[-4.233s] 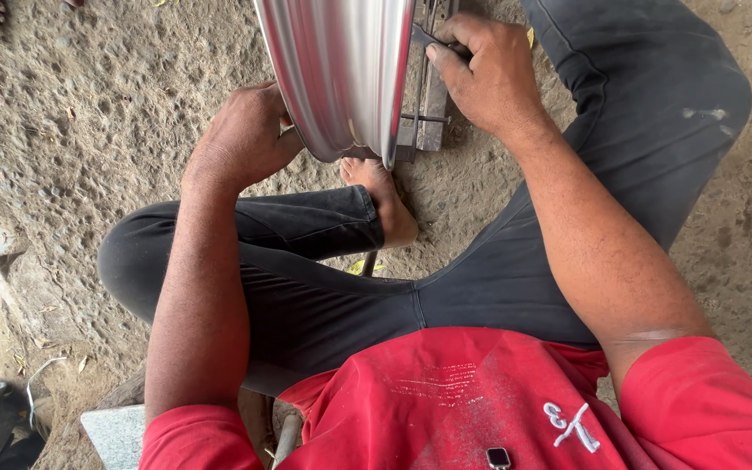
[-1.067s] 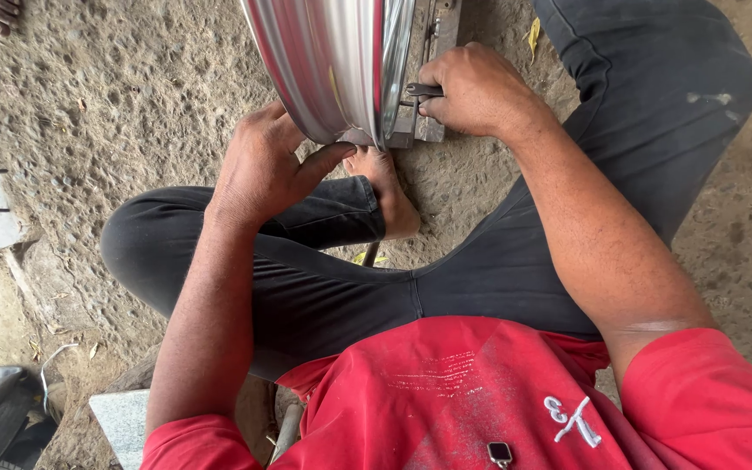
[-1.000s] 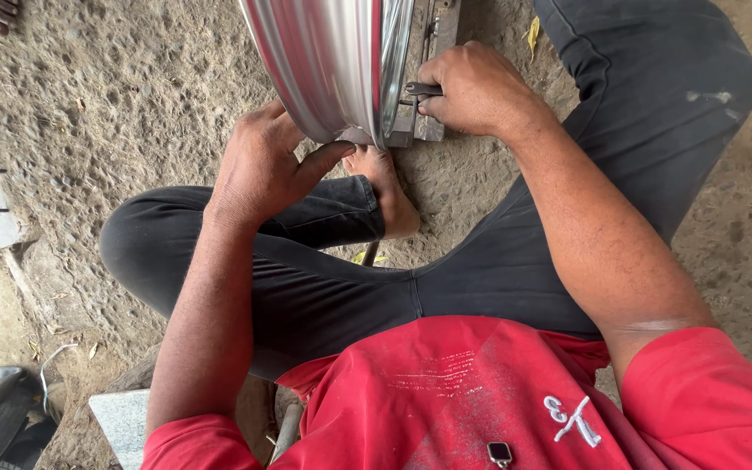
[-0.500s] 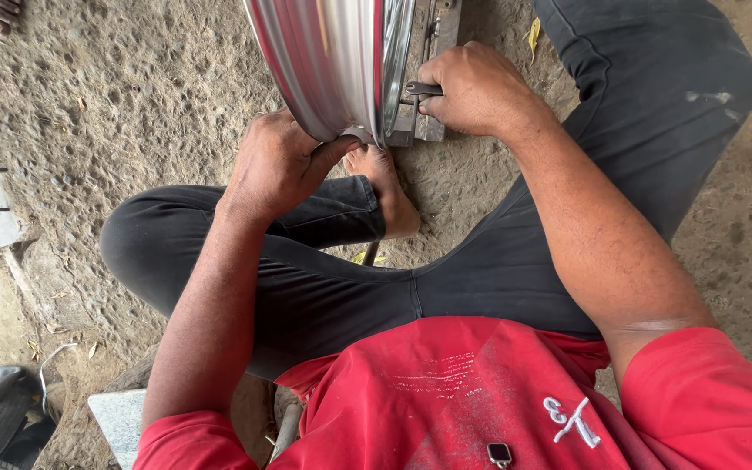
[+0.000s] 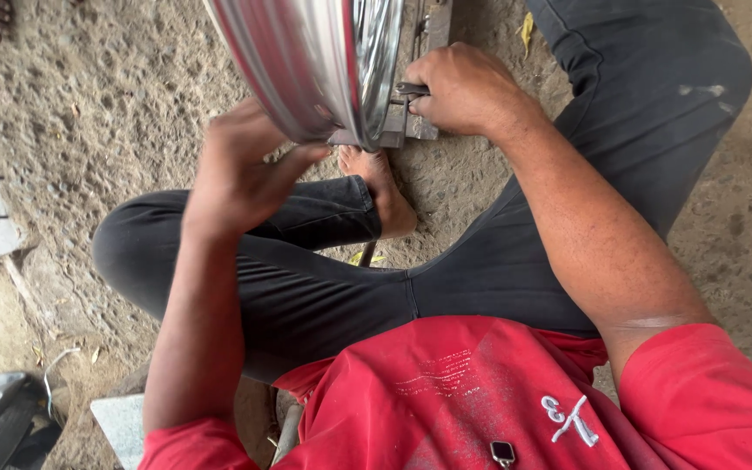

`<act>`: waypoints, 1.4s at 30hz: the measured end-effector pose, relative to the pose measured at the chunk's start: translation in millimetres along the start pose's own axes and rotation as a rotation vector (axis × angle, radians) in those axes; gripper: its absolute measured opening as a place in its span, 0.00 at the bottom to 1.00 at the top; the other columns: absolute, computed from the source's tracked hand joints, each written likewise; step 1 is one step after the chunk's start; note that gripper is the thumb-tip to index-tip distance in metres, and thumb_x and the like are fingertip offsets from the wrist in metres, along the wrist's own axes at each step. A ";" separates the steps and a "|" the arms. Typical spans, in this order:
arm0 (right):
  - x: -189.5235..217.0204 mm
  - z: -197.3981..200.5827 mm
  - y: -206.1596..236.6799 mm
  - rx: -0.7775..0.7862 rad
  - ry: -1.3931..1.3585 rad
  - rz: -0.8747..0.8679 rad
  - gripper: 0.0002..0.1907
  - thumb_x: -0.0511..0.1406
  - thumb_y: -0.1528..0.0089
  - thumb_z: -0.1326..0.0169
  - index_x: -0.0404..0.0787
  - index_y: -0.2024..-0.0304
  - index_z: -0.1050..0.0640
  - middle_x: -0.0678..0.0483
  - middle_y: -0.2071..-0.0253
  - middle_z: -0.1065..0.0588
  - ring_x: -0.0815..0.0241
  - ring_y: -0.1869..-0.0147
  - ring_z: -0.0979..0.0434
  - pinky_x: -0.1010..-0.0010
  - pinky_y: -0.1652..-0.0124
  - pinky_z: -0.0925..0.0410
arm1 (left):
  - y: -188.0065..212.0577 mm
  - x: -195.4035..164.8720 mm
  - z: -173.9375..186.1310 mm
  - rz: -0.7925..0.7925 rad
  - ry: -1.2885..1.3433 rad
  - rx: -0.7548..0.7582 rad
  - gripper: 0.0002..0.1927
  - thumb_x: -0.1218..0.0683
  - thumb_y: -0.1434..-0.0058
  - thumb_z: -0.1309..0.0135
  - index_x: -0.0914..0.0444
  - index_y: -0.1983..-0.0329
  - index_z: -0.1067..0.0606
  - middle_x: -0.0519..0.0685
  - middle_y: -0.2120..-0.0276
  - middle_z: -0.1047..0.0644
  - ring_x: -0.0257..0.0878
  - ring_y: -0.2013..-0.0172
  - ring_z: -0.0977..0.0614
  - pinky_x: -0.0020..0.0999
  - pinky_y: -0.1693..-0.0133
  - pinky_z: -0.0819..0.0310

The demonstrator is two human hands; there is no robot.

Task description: The person uses a spoke wrench to tighten the nipples on a bicycle wheel mounted in a truing stand. They rotate the wheel repeatedly to access different sections and continue adjusting the spokes.

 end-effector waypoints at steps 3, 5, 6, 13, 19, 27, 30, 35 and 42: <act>2.7 -1.9 -1.8 0.033 0.040 0.007 0.07 0.40 0.35 0.39 0.45 0.58 0.18 0.54 0.72 0.24 0.61 0.71 0.25 0.60 0.67 0.28 | 1.4 -15.9 31.7 -0.041 0.315 -0.213 0.16 0.51 0.23 0.41 0.64 0.39 0.27 0.51 0.49 0.20 0.38 0.47 0.16 0.36 0.46 0.17; 1.7 -2.5 -2.1 0.045 0.009 -0.004 0.07 0.40 0.34 0.39 0.45 0.58 0.18 0.54 0.72 0.24 0.62 0.70 0.25 0.60 0.66 0.28 | -0.1 -19.1 38.7 -0.090 0.350 -0.278 0.19 0.53 0.24 0.39 0.65 0.37 0.30 0.51 0.49 0.20 0.37 0.48 0.15 0.32 0.48 0.15; 1.8 -3.7 -2.1 0.054 -0.009 -0.005 0.07 0.40 0.34 0.39 0.45 0.59 0.18 0.54 0.72 0.23 0.62 0.70 0.25 0.60 0.65 0.28 | -2.3 -18.6 37.0 -0.106 0.279 -0.272 0.19 0.54 0.25 0.39 0.67 0.38 0.30 0.53 0.50 0.20 0.39 0.50 0.14 0.32 0.50 0.13; 4.2 -2.9 -2.3 0.045 -0.033 0.006 0.08 0.40 0.35 0.39 0.46 0.56 0.18 0.54 0.70 0.23 0.61 0.69 0.23 0.58 0.63 0.28 | 10.1 -10.1 15.2 -0.105 0.021 -0.235 0.14 0.57 0.26 0.34 0.65 0.43 0.25 0.51 0.51 0.18 0.38 0.53 0.13 0.32 0.50 0.14; 5.3 3.4 -0.5 0.024 -0.049 -0.004 0.08 0.39 0.36 0.37 0.46 0.55 0.17 0.52 0.68 0.20 0.59 0.66 0.20 0.55 0.60 0.28 | 8.7 -8.1 9.0 -0.057 -0.030 -0.202 0.17 0.58 0.31 0.31 0.65 0.44 0.25 0.51 0.52 0.18 0.39 0.52 0.14 0.34 0.51 0.16; 7.8 8.5 -1.6 -0.058 -0.050 0.061 0.13 0.38 0.39 0.35 0.45 0.52 0.17 0.50 0.66 0.19 0.57 0.66 0.19 0.55 0.60 0.27 | 8.4 -8.7 9.3 -0.014 -0.019 -0.189 0.21 0.55 0.30 0.30 0.66 0.42 0.26 0.52 0.51 0.19 0.42 0.50 0.14 0.34 0.50 0.17; 0.3 -0.9 -2.2 0.029 -0.032 -0.016 0.10 0.39 0.36 0.37 0.46 0.53 0.17 0.50 0.67 0.19 0.56 0.65 0.18 0.54 0.59 0.26 | 8.7 -7.8 8.8 -0.012 -0.045 -0.183 0.21 0.54 0.31 0.29 0.66 0.42 0.25 0.53 0.51 0.19 0.42 0.51 0.14 0.35 0.51 0.17; 7.4 6.1 -3.2 -0.032 -0.032 0.035 0.12 0.40 0.38 0.35 0.47 0.53 0.16 0.50 0.66 0.19 0.57 0.65 0.18 0.54 0.59 0.26 | 9.7 -5.6 8.6 -0.017 -0.057 -0.190 0.21 0.54 0.31 0.30 0.66 0.42 0.25 0.52 0.51 0.19 0.41 0.52 0.14 0.34 0.52 0.17; 9.4 7.2 -3.9 -0.042 -0.016 0.051 0.13 0.40 0.39 0.35 0.47 0.52 0.16 0.49 0.65 0.18 0.56 0.62 0.17 0.54 0.57 0.26 | 12.0 -1.0 8.0 0.000 -0.028 -0.195 0.21 0.54 0.29 0.31 0.66 0.40 0.26 0.52 0.52 0.19 0.41 0.52 0.13 0.35 0.52 0.16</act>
Point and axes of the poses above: each hand's wrist, its own y-axis away from the middle knuckle, its own z-axis out of the back of the hand, x = y × z, the point moved 10 cm from there along -y, towards the middle knuckle
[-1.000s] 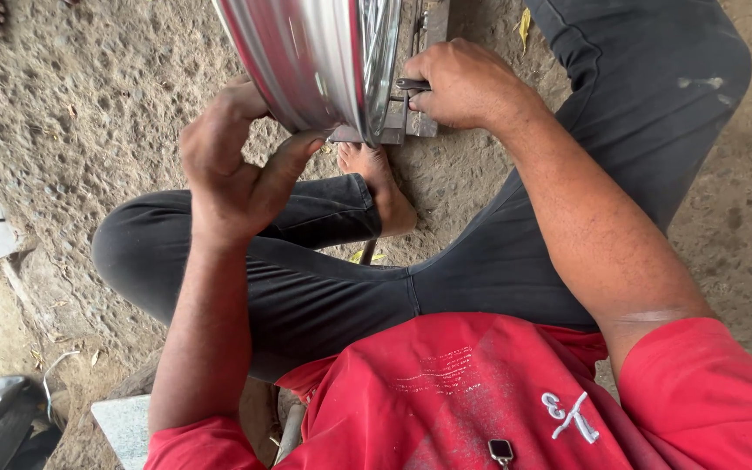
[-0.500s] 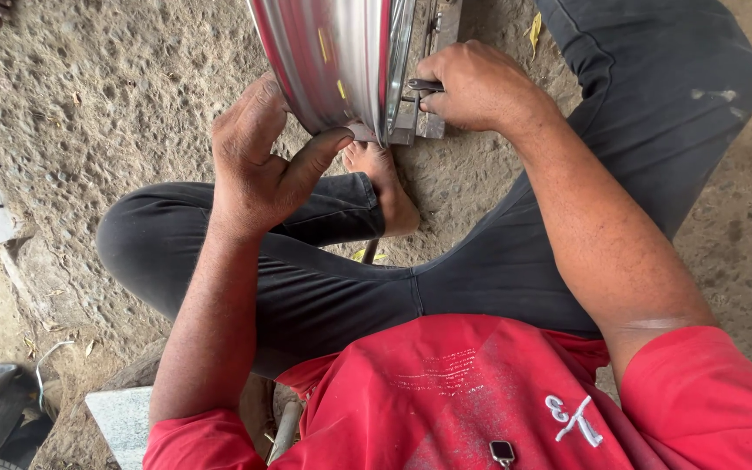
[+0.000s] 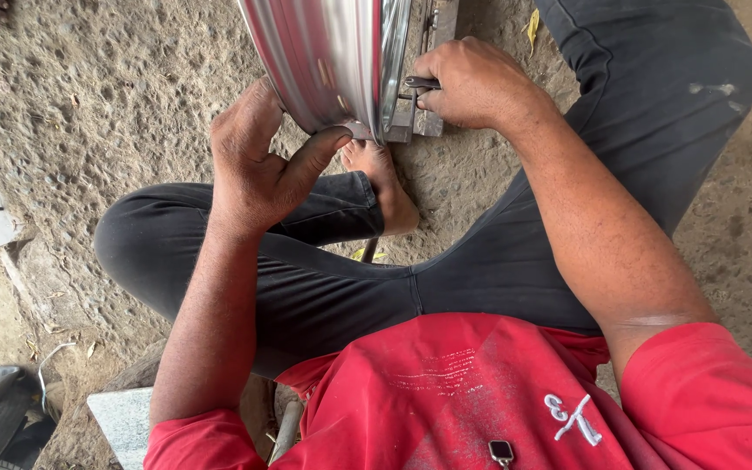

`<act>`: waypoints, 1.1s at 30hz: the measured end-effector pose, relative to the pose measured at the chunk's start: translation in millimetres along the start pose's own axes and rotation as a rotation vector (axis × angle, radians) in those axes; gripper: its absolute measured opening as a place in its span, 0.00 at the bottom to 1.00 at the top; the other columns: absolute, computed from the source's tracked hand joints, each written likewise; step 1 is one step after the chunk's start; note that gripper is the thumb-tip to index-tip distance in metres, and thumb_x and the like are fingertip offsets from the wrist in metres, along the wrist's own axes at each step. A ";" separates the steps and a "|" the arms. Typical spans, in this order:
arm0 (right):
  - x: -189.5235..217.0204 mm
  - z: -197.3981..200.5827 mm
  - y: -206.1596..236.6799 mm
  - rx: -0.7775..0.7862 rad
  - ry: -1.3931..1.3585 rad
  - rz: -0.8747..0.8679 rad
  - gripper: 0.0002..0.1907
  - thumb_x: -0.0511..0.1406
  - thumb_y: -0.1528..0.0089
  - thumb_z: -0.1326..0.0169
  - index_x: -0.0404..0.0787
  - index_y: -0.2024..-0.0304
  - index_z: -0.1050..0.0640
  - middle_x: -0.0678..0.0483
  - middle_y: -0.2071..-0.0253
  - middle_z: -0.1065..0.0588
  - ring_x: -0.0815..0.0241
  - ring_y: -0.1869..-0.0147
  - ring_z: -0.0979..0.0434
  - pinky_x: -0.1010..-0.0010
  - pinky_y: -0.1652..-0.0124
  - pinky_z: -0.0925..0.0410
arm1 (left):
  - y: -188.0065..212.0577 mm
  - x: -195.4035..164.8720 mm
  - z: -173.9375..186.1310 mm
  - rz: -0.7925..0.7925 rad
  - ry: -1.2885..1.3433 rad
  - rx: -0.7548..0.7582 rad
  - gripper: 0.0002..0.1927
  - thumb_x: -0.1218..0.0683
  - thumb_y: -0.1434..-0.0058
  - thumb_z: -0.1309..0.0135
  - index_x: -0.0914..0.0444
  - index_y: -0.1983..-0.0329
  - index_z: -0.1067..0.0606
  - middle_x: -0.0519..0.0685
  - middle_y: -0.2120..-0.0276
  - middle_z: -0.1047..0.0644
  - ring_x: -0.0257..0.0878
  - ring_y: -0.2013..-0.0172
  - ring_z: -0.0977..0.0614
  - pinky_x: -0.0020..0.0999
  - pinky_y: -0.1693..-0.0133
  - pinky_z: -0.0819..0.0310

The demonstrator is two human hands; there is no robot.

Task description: The person uses a spoke wrench to tighten the nipples on a bicycle wheel mounted in a truing stand. They rotate the wheel repeatedly to access different sections and continue adjusting the spokes.

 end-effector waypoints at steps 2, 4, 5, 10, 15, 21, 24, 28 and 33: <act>-1.4 -1.6 -0.3 0.016 0.004 -0.012 0.12 0.40 0.38 0.35 0.47 0.52 0.17 0.49 0.64 0.18 0.56 0.62 0.17 0.54 0.56 0.25 | -0.2 0.6 -0.4 0.000 -0.011 0.005 0.22 0.53 0.30 0.31 0.66 0.40 0.26 0.53 0.52 0.19 0.41 0.53 0.13 0.35 0.53 0.16; -1.1 -1.6 -0.6 0.016 0.007 -0.008 0.13 0.40 0.38 0.35 0.47 0.52 0.17 0.50 0.64 0.18 0.56 0.61 0.17 0.54 0.56 0.25 | -1.0 0.6 -1.7 -0.006 -0.021 0.021 0.21 0.53 0.30 0.31 0.65 0.41 0.25 0.52 0.52 0.18 0.41 0.52 0.13 0.35 0.52 0.16; 0.0 -0.9 -0.9 0.008 0.008 0.001 0.13 0.40 0.38 0.35 0.47 0.52 0.17 0.50 0.64 0.18 0.56 0.61 0.17 0.54 0.56 0.25 | -1.3 0.3 -1.8 -0.009 -0.027 0.021 0.21 0.53 0.30 0.31 0.66 0.41 0.25 0.53 0.52 0.19 0.41 0.52 0.13 0.35 0.52 0.16; -1.1 -1.1 -1.0 0.009 0.016 -0.013 0.13 0.40 0.38 0.35 0.47 0.52 0.17 0.50 0.63 0.18 0.55 0.60 0.17 0.53 0.56 0.26 | -2.4 -1.2 -2.6 -0.026 -0.056 0.021 0.22 0.53 0.31 0.30 0.66 0.41 0.25 0.53 0.53 0.19 0.42 0.53 0.13 0.35 0.53 0.17; -0.6 0.1 -1.0 0.000 0.000 -0.015 0.13 0.41 0.38 0.35 0.48 0.51 0.17 0.50 0.63 0.18 0.56 0.61 0.17 0.54 0.56 0.26 | -1.1 -0.8 -1.2 -0.032 -0.033 0.023 0.20 0.54 0.31 0.30 0.66 0.42 0.25 0.52 0.53 0.19 0.41 0.54 0.14 0.35 0.53 0.17; -0.1 0.8 -1.4 0.008 0.009 -0.016 0.11 0.40 0.38 0.36 0.47 0.53 0.17 0.50 0.67 0.19 0.57 0.64 0.18 0.54 0.59 0.26 | -6.0 -5.8 -2.0 -0.047 -0.070 0.019 0.18 0.54 0.30 0.31 0.65 0.45 0.24 0.52 0.55 0.19 0.41 0.55 0.14 0.34 0.55 0.18; 0.3 0.9 0.7 -0.002 0.019 -0.016 0.10 0.40 0.37 0.36 0.47 0.55 0.17 0.51 0.68 0.19 0.56 0.64 0.19 0.53 0.60 0.27 | -13.1 -15.4 3.9 -0.094 0.053 -0.036 0.12 0.55 0.25 0.37 0.66 0.46 0.25 0.51 0.56 0.18 0.41 0.55 0.13 0.31 0.57 0.15; -2.8 -5.2 4.2 0.022 -0.001 -0.046 0.09 0.39 0.37 0.36 0.48 0.54 0.16 0.51 0.68 0.19 0.57 0.64 0.18 0.53 0.60 0.27 | -15.2 -19.4 16.5 -0.063 0.099 -0.091 0.11 0.54 0.23 0.39 0.66 0.47 0.26 0.49 0.60 0.19 0.37 0.62 0.14 0.29 0.60 0.17; -5.0 -8.5 4.5 0.013 0.011 -0.043 0.11 0.40 0.37 0.36 0.47 0.53 0.17 0.51 0.68 0.19 0.57 0.65 0.19 0.54 0.60 0.26 | -5.6 -10.9 1.5 -0.060 0.014 -0.012 0.09 0.54 0.22 0.38 0.64 0.48 0.24 0.50 0.60 0.18 0.38 0.59 0.13 0.30 0.59 0.15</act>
Point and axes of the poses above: each hand's wrist, its own y-axis away from the middle knuckle, its own z-axis out of the back of the hand, x = y × z, the point moved 10 cm from there along -y, towards the middle knuckle
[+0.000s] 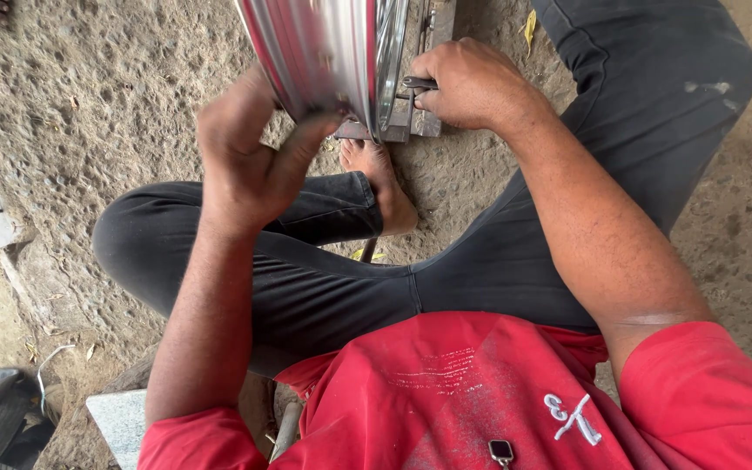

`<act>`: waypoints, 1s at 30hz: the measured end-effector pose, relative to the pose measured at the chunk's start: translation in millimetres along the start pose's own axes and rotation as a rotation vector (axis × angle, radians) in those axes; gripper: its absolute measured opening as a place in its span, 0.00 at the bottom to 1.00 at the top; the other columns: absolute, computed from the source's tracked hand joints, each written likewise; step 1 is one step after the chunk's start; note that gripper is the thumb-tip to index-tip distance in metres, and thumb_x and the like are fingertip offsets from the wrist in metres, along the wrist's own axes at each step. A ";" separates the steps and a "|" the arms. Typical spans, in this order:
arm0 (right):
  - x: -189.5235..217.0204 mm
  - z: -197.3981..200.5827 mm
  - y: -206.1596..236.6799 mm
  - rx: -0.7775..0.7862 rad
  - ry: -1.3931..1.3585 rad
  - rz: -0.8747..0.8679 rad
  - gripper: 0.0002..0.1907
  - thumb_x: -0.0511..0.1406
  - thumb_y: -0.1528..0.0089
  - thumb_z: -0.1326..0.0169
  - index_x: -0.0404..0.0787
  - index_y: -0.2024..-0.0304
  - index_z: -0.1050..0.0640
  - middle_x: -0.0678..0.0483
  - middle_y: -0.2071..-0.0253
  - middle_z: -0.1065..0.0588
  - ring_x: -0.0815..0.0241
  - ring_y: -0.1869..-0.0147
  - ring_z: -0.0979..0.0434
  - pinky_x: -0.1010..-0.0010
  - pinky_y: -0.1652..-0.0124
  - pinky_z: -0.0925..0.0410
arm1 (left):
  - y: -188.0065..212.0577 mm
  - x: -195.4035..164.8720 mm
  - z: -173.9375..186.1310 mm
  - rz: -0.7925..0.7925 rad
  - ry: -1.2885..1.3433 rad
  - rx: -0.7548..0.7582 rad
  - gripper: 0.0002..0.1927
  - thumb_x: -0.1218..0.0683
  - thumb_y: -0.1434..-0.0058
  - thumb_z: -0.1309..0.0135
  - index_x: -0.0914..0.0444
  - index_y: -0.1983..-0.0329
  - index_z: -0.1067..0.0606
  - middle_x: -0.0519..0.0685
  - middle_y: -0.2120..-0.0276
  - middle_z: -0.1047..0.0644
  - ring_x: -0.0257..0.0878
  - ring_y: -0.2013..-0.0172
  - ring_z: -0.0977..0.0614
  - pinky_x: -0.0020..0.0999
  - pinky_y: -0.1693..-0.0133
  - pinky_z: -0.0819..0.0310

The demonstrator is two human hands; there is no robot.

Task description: The person uses a spoke wrench to tighten the nipples on a bicycle wheel mounted in a truing stand. They rotate the wheel repeatedly to access different sections and continue adjusting the spokes.

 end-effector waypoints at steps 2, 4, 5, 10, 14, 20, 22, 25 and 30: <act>3.4 5.0 -0.2 -0.051 0.023 0.036 0.13 0.40 0.39 0.35 0.46 0.53 0.17 0.51 0.68 0.20 0.57 0.66 0.20 0.54 0.61 0.27 | 8.2 11.7 -13.2 0.040 -0.090 0.084 0.08 0.55 0.25 0.38 0.64 0.50 0.22 0.51 0.60 0.18 0.41 0.59 0.13 0.34 0.59 0.16; 4.5 4.7 0.5 -0.038 0.028 0.038 0.13 0.40 0.38 0.36 0.46 0.52 0.17 0.51 0.68 0.20 0.58 0.67 0.20 0.55 0.62 0.27 | 16.5 27.2 -27.6 0.090 -0.221 0.189 0.09 0.56 0.31 0.37 0.65 0.52 0.20 0.54 0.61 0.18 0.47 0.60 0.15 0.41 0.60 0.20; 3.5 2.4 1.1 -0.001 0.022 0.023 0.12 0.39 0.37 0.37 0.47 0.52 0.17 0.52 0.68 0.20 0.59 0.67 0.20 0.56 0.61 0.26 | 19.9 36.1 -34.2 0.125 -0.236 0.231 0.08 0.55 0.31 0.37 0.64 0.53 0.20 0.53 0.62 0.18 0.48 0.62 0.15 0.42 0.61 0.20; 2.6 3.9 5.6 0.034 0.015 -0.032 0.11 0.39 0.36 0.38 0.49 0.51 0.17 0.53 0.70 0.20 0.61 0.68 0.21 0.58 0.62 0.26 | 30.2 82.6 -63.8 0.343 -0.343 0.395 0.05 0.54 0.30 0.39 0.61 0.58 0.18 0.52 0.66 0.17 0.47 0.65 0.14 0.44 0.64 0.20; 2.8 4.0 7.1 0.005 0.018 -0.002 0.11 0.40 0.36 0.37 0.47 0.52 0.18 0.53 0.71 0.21 0.61 0.69 0.21 0.60 0.64 0.26 | 29.7 77.4 -65.1 0.274 -0.309 0.368 0.06 0.55 0.30 0.40 0.61 0.56 0.18 0.53 0.64 0.17 0.48 0.62 0.14 0.44 0.61 0.20; 1.9 22.4 18.3 -0.254 0.033 0.158 0.08 0.33 0.38 0.37 0.40 0.56 0.21 0.53 0.67 0.24 0.64 0.71 0.24 0.69 0.71 0.28 | 29.1 73.7 -55.4 0.255 -0.232 0.294 0.10 0.52 0.33 0.34 0.60 0.55 0.19 0.52 0.61 0.16 0.47 0.59 0.13 0.43 0.58 0.18; 7.3 32.1 25.7 -0.356 0.016 0.231 0.08 0.30 0.37 0.38 0.41 0.56 0.20 0.54 0.67 0.24 0.66 0.72 0.24 0.71 0.72 0.29 | 32.1 83.8 -61.0 0.323 -0.278 0.273 0.11 0.51 0.35 0.33 0.60 0.53 0.19 0.51 0.60 0.16 0.46 0.58 0.13 0.42 0.57 0.18; 18.2 30.6 32.8 -0.366 -0.041 0.255 0.02 0.32 0.31 0.39 0.46 0.57 0.18 0.55 0.70 0.22 0.66 0.72 0.24 0.70 0.72 0.30 | 36.4 95.8 -75.2 0.376 -0.230 0.243 0.13 0.54 0.38 0.34 0.61 0.53 0.19 0.53 0.60 0.17 0.49 0.60 0.13 0.43 0.59 0.18; 60.5 50.3 63.1 -0.693 0.049 0.438 0.06 0.33 0.35 0.35 0.50 0.57 0.17 0.59 0.59 0.19 0.66 0.61 0.23 0.66 0.61 0.31 | 35.0 89.2 -77.2 0.261 -0.219 0.118 0.14 0.58 0.43 0.34 0.64 0.54 0.20 0.57 0.58 0.19 0.59 0.56 0.16 0.50 0.56 0.22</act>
Point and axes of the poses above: each hand's wrist, its own y-axis away from the middle knuckle, its own z-axis out of the back of the hand, x = y × z, the point moved 10 cm from there along -y, towards the middle knuckle
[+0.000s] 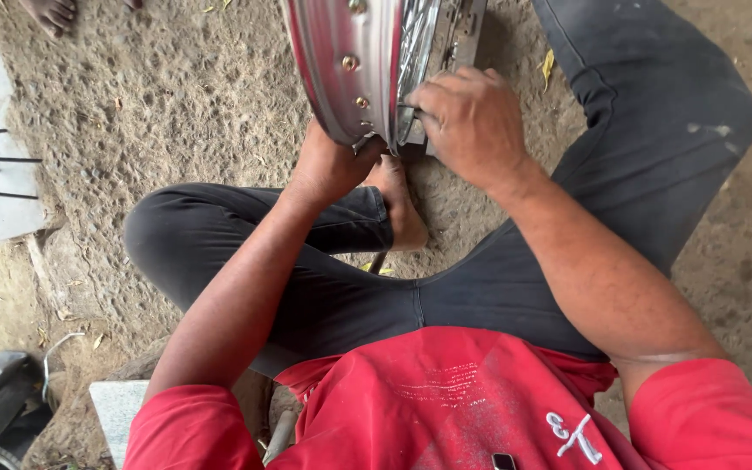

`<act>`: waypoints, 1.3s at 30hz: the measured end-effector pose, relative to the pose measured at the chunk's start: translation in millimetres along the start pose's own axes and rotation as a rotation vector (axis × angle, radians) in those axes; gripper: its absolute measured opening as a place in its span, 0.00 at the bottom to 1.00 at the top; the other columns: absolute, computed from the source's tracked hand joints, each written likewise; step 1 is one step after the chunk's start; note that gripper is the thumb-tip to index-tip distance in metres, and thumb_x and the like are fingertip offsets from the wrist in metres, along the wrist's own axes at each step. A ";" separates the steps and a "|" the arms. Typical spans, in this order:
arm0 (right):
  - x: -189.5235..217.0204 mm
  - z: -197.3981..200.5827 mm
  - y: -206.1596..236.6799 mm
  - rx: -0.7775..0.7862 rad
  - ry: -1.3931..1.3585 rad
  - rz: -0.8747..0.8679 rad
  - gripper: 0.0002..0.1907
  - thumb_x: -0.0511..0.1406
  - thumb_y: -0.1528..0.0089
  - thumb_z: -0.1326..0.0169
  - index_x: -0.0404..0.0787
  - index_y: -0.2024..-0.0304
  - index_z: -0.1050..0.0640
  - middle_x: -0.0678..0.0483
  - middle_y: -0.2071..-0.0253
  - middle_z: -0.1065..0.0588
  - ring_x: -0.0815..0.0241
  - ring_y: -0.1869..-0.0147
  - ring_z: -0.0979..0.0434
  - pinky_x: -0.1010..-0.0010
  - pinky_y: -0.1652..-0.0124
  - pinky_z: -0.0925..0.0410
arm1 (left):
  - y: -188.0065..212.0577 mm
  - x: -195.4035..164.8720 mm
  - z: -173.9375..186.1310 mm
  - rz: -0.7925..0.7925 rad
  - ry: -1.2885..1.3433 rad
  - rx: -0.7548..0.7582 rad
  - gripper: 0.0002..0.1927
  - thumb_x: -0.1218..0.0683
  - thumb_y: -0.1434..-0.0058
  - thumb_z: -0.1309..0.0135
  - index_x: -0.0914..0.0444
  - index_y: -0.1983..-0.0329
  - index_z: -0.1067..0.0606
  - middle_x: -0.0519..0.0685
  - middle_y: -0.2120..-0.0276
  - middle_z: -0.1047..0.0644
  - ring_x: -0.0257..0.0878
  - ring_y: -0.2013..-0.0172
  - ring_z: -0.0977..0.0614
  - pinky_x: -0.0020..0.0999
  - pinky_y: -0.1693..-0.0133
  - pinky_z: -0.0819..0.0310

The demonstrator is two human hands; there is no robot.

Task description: The person uses a spoke wrench to tighten the nipples on a bicycle wheel mounted in a truing stand. They rotate the wheel repeatedly to access different sections and continue adjusting the spokes.

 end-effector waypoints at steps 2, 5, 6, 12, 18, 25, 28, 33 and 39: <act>11.4 9.8 0.4 -0.047 0.055 0.044 0.07 0.32 0.37 0.35 0.49 0.58 0.17 0.60 0.58 0.19 0.63 0.58 0.24 0.64 0.58 0.35 | 1.3 2.6 0.1 0.047 0.044 0.012 0.12 0.58 0.42 0.35 0.63 0.55 0.19 0.56 0.58 0.18 0.58 0.55 0.16 0.49 0.54 0.22; 24.8 27.2 -1.1 -0.099 0.057 0.091 0.10 0.31 0.43 0.34 0.46 0.59 0.17 0.59 0.57 0.19 0.57 0.55 0.24 0.60 0.56 0.38 | 3.6 4.6 8.9 0.082 0.116 0.012 0.10 0.57 0.40 0.36 0.62 0.55 0.19 0.56 0.57 0.18 0.56 0.53 0.16 0.48 0.52 0.21; 30.1 32.5 -1.8 -0.110 0.040 0.109 0.11 0.31 0.45 0.34 0.45 0.60 0.17 0.59 0.56 0.19 0.55 0.54 0.24 0.59 0.55 0.38 | 4.4 0.7 15.9 0.039 0.140 -0.023 0.10 0.57 0.40 0.36 0.62 0.56 0.20 0.56 0.56 0.18 0.57 0.52 0.17 0.48 0.51 0.21; 40.2 30.5 -17.2 -0.028 -0.119 0.093 0.07 0.31 0.42 0.35 0.42 0.62 0.19 0.53 0.61 0.23 0.46 0.54 0.24 0.54 0.55 0.34 | 8.9 -14.0 46.7 -0.250 0.145 -0.141 0.12 0.57 0.39 0.35 0.61 0.53 0.21 0.56 0.48 0.20 0.60 0.41 0.21 0.50 0.41 0.24; 29.5 6.1 -31.6 -0.069 -0.367 0.082 0.15 0.43 0.39 0.39 0.39 0.57 0.18 0.43 0.57 0.21 0.39 0.50 0.21 0.53 0.52 0.28 | 11.3 -27.5 71.3 -0.292 0.137 -0.240 0.16 0.56 0.40 0.35 0.64 0.51 0.22 0.58 0.48 0.22 0.62 0.44 0.22 0.50 0.45 0.25; 12.9 -52.5 -37.5 -0.065 -0.787 -0.011 0.20 0.48 0.35 0.44 0.38 0.54 0.22 0.43 0.58 0.21 0.40 0.55 0.20 0.53 0.57 0.28 | 4.0 -43.6 87.2 -0.204 0.231 -0.130 0.08 0.56 0.35 0.39 0.64 0.58 0.24 0.55 0.56 0.21 0.56 0.52 0.18 0.48 0.51 0.22; 25.1 -45.1 -35.9 -0.123 -0.572 0.136 0.15 0.43 0.31 0.48 0.39 0.51 0.21 0.45 0.54 0.21 0.40 0.51 0.20 0.52 0.52 0.29 | 5.6 -54.8 96.3 -0.275 0.227 -0.177 0.09 0.56 0.35 0.40 0.66 0.56 0.24 0.57 0.55 0.21 0.58 0.51 0.19 0.49 0.52 0.23; 19.0 -9.1 -37.1 0.021 -0.165 -0.117 0.14 0.44 0.38 0.37 0.40 0.60 0.19 0.48 0.62 0.21 0.45 0.56 0.19 0.55 0.58 0.28 | 12.5 -57.0 98.9 -0.268 0.221 -0.163 0.11 0.55 0.35 0.40 0.66 0.54 0.24 0.57 0.55 0.22 0.56 0.51 0.19 0.48 0.51 0.22; 101.5 74.1 -24.5 -0.083 0.018 0.115 0.12 0.32 0.50 0.32 0.38 0.67 0.22 0.49 0.62 0.24 0.49 0.57 0.22 0.57 0.58 0.28 | 9.7 -39.2 80.8 -0.159 0.154 -0.079 0.12 0.53 0.35 0.39 0.66 0.56 0.25 0.56 0.60 0.22 0.55 0.54 0.20 0.48 0.51 0.24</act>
Point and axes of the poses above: each hand's wrist, its own y-axis away from the middle knuckle, its own z-axis out of the back of the hand, x = y × z, the point moved 10 cm from there along -y, towards the middle knuckle
